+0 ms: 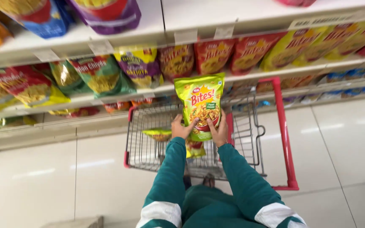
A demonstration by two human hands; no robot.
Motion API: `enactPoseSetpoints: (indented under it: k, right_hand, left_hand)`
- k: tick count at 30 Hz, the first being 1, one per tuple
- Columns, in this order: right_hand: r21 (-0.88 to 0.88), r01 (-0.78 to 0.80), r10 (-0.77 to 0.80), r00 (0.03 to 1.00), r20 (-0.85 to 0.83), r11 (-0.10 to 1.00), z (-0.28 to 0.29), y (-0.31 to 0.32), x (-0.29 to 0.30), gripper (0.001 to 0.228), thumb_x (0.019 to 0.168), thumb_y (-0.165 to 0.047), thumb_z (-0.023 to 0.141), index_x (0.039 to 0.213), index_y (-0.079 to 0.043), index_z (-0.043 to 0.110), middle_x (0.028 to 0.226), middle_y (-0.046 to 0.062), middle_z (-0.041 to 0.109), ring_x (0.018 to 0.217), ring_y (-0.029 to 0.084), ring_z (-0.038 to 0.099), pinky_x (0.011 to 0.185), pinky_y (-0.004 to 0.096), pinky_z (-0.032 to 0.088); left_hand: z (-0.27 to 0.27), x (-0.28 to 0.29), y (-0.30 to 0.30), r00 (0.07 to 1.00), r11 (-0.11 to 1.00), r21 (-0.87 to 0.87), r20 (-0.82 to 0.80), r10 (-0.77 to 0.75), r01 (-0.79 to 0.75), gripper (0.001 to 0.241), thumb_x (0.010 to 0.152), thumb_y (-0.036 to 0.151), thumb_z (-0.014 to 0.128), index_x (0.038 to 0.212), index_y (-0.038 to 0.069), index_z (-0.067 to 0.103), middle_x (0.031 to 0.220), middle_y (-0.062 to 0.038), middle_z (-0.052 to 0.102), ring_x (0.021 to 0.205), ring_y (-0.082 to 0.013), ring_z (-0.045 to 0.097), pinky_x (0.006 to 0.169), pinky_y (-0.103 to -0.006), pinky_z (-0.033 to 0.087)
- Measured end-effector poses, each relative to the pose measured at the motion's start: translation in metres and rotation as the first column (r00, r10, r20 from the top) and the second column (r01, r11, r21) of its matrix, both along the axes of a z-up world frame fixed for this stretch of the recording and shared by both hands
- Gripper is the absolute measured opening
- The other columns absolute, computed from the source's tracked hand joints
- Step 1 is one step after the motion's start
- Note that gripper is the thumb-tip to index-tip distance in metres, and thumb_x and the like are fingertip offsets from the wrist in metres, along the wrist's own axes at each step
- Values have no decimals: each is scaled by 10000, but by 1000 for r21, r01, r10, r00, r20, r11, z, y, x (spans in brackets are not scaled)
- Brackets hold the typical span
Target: Selecting snack bags from convenience store shelves and placing them into a shopping cart.
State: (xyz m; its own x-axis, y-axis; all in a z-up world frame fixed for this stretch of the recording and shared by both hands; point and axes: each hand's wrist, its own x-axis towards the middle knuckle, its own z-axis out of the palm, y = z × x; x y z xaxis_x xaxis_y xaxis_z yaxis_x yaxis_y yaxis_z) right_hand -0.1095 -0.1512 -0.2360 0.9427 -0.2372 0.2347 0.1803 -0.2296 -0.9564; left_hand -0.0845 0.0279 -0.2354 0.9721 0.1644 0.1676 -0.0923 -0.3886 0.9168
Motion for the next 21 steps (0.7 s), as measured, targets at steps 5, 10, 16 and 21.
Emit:
enactPoseSetpoints:
  k: [5, 10, 16, 21]
  right_hand:
    - [-109, -81, 48, 960, -277, 991, -53, 9, -36, 734, 951, -322, 719, 1527, -32, 369, 1319, 218, 651, 1165, 284, 691, 941, 385, 566]
    - [-25, -199, 137, 754, -642, 980, -122, 11, -38, 805, 928, -373, 680, 1595, -121, 306, 1307, 185, 695, 1144, 250, 722, 970, 352, 571]
    - [163, -354, 384, 751, -537, 921, -230, 10, -34, 831, 948, -250, 712, 1588, -99, 203, 1436, 196, 574, 1289, 250, 594, 1065, 365, 495]
    - [-41, -530, 440, 741, -507, 847, -290, 4, -35, 847, 884, 37, 560, 1623, -128, 182, 1468, 219, 470, 1236, 339, 573, 1033, 420, 499]
  left_hand:
    - [-85, -43, 19, 908, 999, 25, -419, -20, 33, 641, 743, 607, 815, 983, 16, 758, 929, -180, 768, 833, -311, 761, 786, -414, 587]
    - [-174, -54, 34, 729, 994, 72, -684, -8, 79, 703, 770, 646, 766, 1142, 51, 724, 1024, -191, 754, 935, -323, 748, 870, -422, 574]
    - [-287, -65, 44, 713, 989, 32, -697, -80, 141, 883, 742, 425, 847, 1453, 67, 468, 1324, -200, 644, 1195, -359, 656, 1027, -417, 518]
    - [-319, -65, 46, 720, 990, 55, -692, -56, 131, 869, 732, 204, 843, 1489, 110, 427, 1422, -189, 541, 1291, -368, 567, 1079, -409, 481]
